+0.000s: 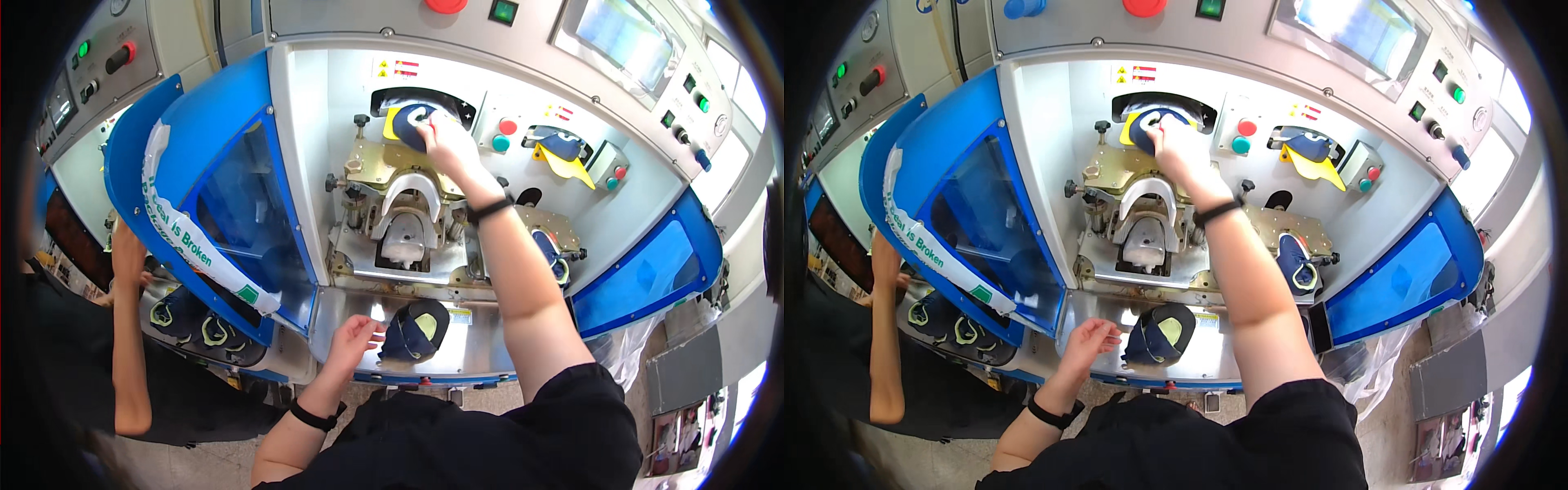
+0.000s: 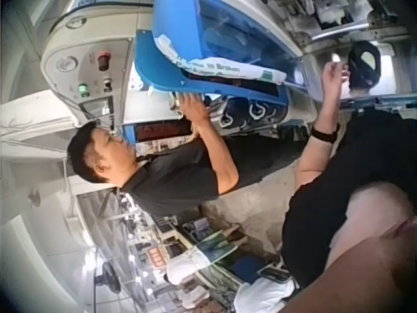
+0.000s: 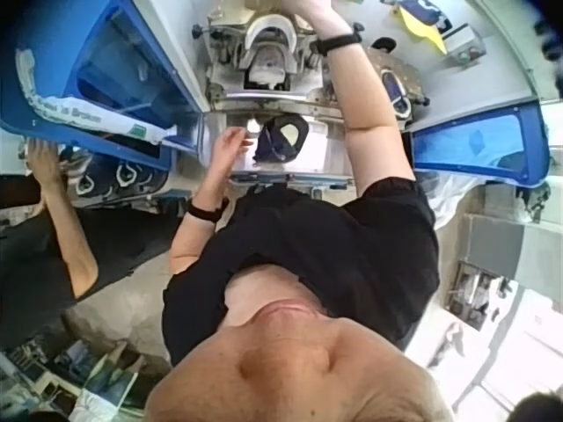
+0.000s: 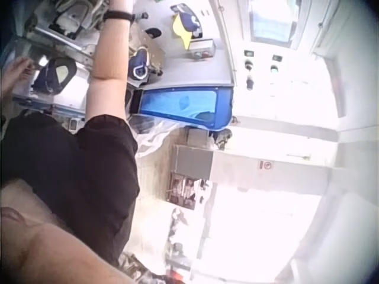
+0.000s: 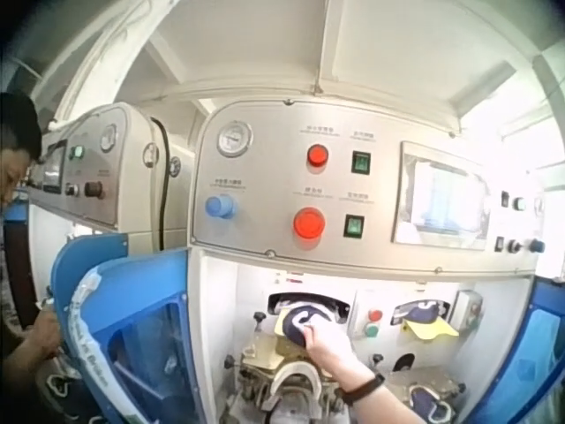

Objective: The person removes shoes from a machine, places them into a plastic bag, and then takes more shoes from the bag to load them onto the machine's molds. The person presses buttons to activate the molds and then removes the shoes once the cycle is complete.

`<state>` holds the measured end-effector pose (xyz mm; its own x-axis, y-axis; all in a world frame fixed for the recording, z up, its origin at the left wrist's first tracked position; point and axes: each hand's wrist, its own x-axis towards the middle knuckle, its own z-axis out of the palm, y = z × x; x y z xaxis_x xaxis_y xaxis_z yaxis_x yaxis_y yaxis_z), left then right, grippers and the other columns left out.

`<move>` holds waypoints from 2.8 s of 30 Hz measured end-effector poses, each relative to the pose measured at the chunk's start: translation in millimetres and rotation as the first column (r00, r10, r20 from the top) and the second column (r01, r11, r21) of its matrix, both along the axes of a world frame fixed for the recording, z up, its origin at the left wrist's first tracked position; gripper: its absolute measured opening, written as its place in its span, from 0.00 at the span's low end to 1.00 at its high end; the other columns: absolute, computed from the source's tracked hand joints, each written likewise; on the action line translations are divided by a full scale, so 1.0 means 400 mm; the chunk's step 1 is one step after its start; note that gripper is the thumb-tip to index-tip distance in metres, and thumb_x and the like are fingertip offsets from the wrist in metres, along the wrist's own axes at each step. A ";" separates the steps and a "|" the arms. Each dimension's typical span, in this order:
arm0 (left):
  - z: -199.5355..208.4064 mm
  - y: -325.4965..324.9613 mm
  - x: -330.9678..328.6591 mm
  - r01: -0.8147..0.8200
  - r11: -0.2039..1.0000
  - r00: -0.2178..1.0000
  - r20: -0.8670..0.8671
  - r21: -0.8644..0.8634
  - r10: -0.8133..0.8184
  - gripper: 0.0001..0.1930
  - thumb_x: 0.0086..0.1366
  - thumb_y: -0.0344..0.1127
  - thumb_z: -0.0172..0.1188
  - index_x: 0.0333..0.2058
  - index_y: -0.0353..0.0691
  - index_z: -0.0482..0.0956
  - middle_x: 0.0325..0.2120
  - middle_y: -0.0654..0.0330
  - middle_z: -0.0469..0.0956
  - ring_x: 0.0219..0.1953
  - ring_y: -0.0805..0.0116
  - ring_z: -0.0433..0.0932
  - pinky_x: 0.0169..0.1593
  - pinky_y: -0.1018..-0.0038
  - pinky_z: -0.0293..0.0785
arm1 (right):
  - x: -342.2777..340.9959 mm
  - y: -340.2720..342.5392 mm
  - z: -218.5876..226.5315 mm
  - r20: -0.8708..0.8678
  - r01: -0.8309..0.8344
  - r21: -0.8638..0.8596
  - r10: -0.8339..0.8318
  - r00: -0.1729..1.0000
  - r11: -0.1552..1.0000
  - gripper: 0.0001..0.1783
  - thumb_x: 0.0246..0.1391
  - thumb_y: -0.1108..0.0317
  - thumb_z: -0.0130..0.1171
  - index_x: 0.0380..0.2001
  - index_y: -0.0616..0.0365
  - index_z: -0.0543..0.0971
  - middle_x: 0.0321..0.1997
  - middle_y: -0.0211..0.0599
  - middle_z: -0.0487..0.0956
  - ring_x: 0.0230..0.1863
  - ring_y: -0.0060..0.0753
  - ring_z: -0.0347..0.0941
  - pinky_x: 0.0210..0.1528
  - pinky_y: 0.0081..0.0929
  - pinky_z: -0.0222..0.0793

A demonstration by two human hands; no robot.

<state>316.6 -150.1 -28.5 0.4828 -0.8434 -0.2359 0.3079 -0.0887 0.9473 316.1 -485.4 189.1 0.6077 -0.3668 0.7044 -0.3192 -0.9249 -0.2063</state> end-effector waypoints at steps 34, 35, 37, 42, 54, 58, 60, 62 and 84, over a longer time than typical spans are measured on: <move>0.045 -0.317 0.074 -0.151 0.967 0.774 -0.634 -0.204 -0.013 0.19 0.69 0.45 0.55 0.48 0.35 0.71 0.43 0.55 0.77 0.42 0.60 0.79 0.41 0.68 0.82 | -0.228 0.401 -0.374 0.165 -0.022 0.496 -0.069 0.984 0.868 0.20 0.51 0.67 0.63 0.47 0.61 0.72 0.54 0.42 0.72 0.42 0.52 0.76 0.41 0.41 0.74; 0.042 -0.318 0.081 -0.125 0.973 0.786 -0.617 -0.192 -0.021 0.18 0.68 0.46 0.57 0.48 0.40 0.74 0.42 0.58 0.78 0.41 0.64 0.79 0.44 0.69 0.82 | -0.223 0.385 -0.375 0.167 0.016 0.372 -0.083 0.982 0.928 0.23 0.52 0.66 0.63 0.50 0.61 0.71 0.56 0.44 0.71 0.44 0.52 0.76 0.43 0.41 0.74; 0.034 -0.317 0.093 -0.124 0.978 0.795 -0.607 -0.165 -0.002 0.17 0.68 0.46 0.57 0.47 0.40 0.75 0.42 0.59 0.78 0.42 0.65 0.79 0.43 0.69 0.82 | -0.221 0.358 -0.391 0.066 0.075 0.279 -0.096 0.993 0.957 0.30 0.57 0.58 0.59 0.58 0.62 0.67 0.61 0.50 0.69 0.52 0.53 0.74 0.47 0.41 0.74; 0.017 -0.316 0.100 -0.146 0.983 0.827 -0.559 -0.107 0.062 0.20 0.66 0.50 0.59 0.44 0.39 0.76 0.38 0.57 0.79 0.37 0.64 0.81 0.38 0.73 0.82 | -0.220 0.337 -0.423 -0.049 0.050 0.293 -0.037 0.998 0.955 0.32 0.60 0.52 0.54 0.60 0.63 0.65 0.60 0.54 0.71 0.55 0.53 0.73 0.51 0.40 0.72; -0.015 -0.320 0.076 -0.261 0.965 0.797 -0.562 0.009 0.220 0.26 0.60 0.53 0.65 0.39 0.30 0.75 0.32 0.53 0.80 0.31 0.59 0.83 0.32 0.73 0.82 | -0.344 0.411 -0.516 -0.108 0.228 0.565 -0.202 0.973 0.793 0.18 0.58 0.55 0.58 0.43 0.57 0.76 0.38 0.46 0.78 0.40 0.54 0.77 0.42 0.45 0.72; -0.021 -0.327 0.073 -0.227 0.974 0.807 -0.557 0.012 0.195 0.24 0.60 0.53 0.64 0.41 0.35 0.76 0.32 0.55 0.80 0.32 0.63 0.83 0.32 0.77 0.83 | -0.382 0.440 -0.657 -0.447 0.403 0.536 -0.156 0.881 0.742 0.25 0.49 0.47 0.65 0.41 0.56 0.80 0.38 0.44 0.81 0.40 0.49 0.79 0.42 0.42 0.73; -0.028 -0.330 0.072 -0.225 0.974 0.810 -0.556 0.004 0.190 0.24 0.60 0.52 0.64 0.40 0.35 0.76 0.31 0.55 0.80 0.32 0.63 0.83 0.32 0.76 0.83 | -0.401 0.417 -0.702 -0.535 0.445 0.679 -0.021 0.845 0.584 0.21 0.47 0.51 0.67 0.37 0.55 0.82 0.36 0.43 0.83 0.39 0.46 0.79 0.41 0.40 0.73; -0.025 -0.338 0.063 -0.215 0.976 0.808 -0.558 0.016 0.187 0.23 0.60 0.51 0.65 0.39 0.34 0.76 0.31 0.55 0.80 0.32 0.62 0.83 0.31 0.77 0.83 | -0.445 0.374 -0.741 -0.355 0.347 0.844 -0.058 0.933 0.410 0.16 0.48 0.59 0.67 0.38 0.57 0.82 0.31 0.40 0.83 0.34 0.37 0.80 0.37 0.31 0.74; 0.175 -0.151 0.001 -0.001 0.926 0.804 -0.550 -0.379 -0.224 0.12 0.73 0.36 0.48 0.52 0.48 0.73 0.43 0.61 0.80 0.43 0.66 0.81 0.45 0.65 0.81 | -0.569 0.483 -0.266 0.210 -0.389 0.058 0.370 0.905 0.919 0.18 0.47 0.66 0.69 0.42 0.53 0.78 0.36 0.36 0.76 0.32 0.31 0.71 0.33 0.23 0.70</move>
<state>317.0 -210.7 41.4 0.2493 -0.9607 -0.1218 0.8106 0.1382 0.5690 88.4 -292.1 82.8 0.5717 -0.2071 0.7939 0.1067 -0.9406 -0.3222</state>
